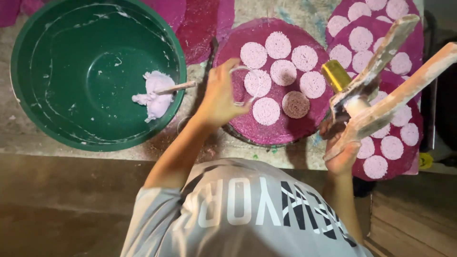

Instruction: The person uses a handheld applicator to dispense pink paste into circular molds on a pink tray, creating decorative dots. They repeatedly reload the applicator from a green bowl and continue filling the molds in sequence.

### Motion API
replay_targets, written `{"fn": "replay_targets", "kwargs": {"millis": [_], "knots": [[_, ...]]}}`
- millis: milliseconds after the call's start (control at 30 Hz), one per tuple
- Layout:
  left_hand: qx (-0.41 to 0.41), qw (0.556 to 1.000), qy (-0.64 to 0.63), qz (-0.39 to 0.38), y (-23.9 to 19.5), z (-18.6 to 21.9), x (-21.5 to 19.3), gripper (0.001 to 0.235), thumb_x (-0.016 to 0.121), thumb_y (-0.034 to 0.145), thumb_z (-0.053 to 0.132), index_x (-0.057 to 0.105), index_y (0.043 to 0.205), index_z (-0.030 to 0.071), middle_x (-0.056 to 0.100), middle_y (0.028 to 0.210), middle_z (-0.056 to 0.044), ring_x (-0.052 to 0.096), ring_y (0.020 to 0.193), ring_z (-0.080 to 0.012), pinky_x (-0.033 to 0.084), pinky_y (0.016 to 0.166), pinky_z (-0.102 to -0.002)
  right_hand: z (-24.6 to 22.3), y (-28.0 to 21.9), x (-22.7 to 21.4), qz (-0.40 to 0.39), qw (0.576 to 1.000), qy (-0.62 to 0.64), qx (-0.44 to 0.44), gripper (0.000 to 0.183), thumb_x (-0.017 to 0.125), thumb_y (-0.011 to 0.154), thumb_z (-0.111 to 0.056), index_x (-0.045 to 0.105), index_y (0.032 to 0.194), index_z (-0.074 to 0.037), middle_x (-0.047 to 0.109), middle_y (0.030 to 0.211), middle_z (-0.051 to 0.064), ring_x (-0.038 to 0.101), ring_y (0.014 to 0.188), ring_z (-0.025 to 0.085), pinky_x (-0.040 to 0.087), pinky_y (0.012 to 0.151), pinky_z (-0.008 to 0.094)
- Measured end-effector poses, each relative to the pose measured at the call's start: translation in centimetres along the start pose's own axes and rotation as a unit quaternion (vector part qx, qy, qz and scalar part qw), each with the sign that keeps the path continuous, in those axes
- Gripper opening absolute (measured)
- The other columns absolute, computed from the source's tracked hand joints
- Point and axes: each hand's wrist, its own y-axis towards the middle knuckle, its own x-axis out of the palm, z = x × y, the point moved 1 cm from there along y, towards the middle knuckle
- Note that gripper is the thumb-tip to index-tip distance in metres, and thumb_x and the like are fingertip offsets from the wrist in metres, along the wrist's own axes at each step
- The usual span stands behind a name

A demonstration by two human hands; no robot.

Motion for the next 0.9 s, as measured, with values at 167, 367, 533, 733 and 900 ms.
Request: {"fn": "replay_targets", "kwargs": {"millis": [167,367,533,733,900], "knots": [[-0.077,0.985,0.151,-0.002,4.7,-3.8,2.5,0.113,0.096,0.061,0.024,0.028,0.15,0.008,0.046,0.139,-0.025,0.04,0.131,-0.0424,0.034,0.113,-0.053,-0.4,-0.4,1.2,-0.014,1.0,-0.005,-0.017,0.071,0.066,0.094,-0.073,0.051,0.124,-0.011,0.052,0.109,0.002,0.049,0.094,0.017,0.042,0.083,0.036],[-0.162,0.981,0.111,0.002,4.5,-10.9,5.3,0.107,0.086,0.077,0.028,0.018,0.157,0.006,0.04,0.147,-0.027,0.035,0.138,-0.0408,0.03,0.116,-0.052,-1.1,-2.5,0.0,0.019,0.994,-0.111,-0.005,0.088,0.06,0.09,-0.081,0.048,0.131,-0.003,0.052,0.11,0.005,0.052,0.097,0.019,0.045,0.088,0.039],[-0.157,0.963,-0.191,0.11,2.7,-18.8,6.9,0.069,0.056,0.099,0.004,0.026,0.161,0.003,0.037,0.164,-0.024,0.037,0.151,-0.0316,0.029,0.125,-0.042,-0.5,-2.4,-0.4,0.018,0.997,-0.078,0.0,0.083,0.061,0.092,-0.078,0.05,0.128,-0.004,0.053,0.107,0.005,0.053,0.097,0.02,0.045,0.085,0.037],[-0.191,0.927,-0.288,0.144,-7.9,-14.8,10.1,0.063,0.048,0.102,-0.004,0.027,0.161,0.002,0.031,0.167,-0.023,0.034,0.153,-0.0328,0.027,0.126,-0.042,0.4,-1.2,1.2,-0.007,0.998,-0.037,0.042,0.078,0.06,0.094,-0.076,0.051,0.126,-0.005,0.054,0.108,0.005,0.053,0.095,0.019,0.046,0.088,0.038],[-0.225,0.896,-0.367,0.11,-12.2,-7.0,7.2,0.064,0.049,0.1,0.002,0.025,0.159,0.003,0.034,0.158,-0.022,0.042,0.146,-0.0353,0.038,0.117,-0.046,0.0,0.1,2.9,-0.09,0.987,-0.072,0.112,0.08,0.054,0.097,-0.078,0.055,0.122,-0.002,0.055,0.1,0.005,0.053,0.09,0.018,0.044,0.08,0.032]]}}
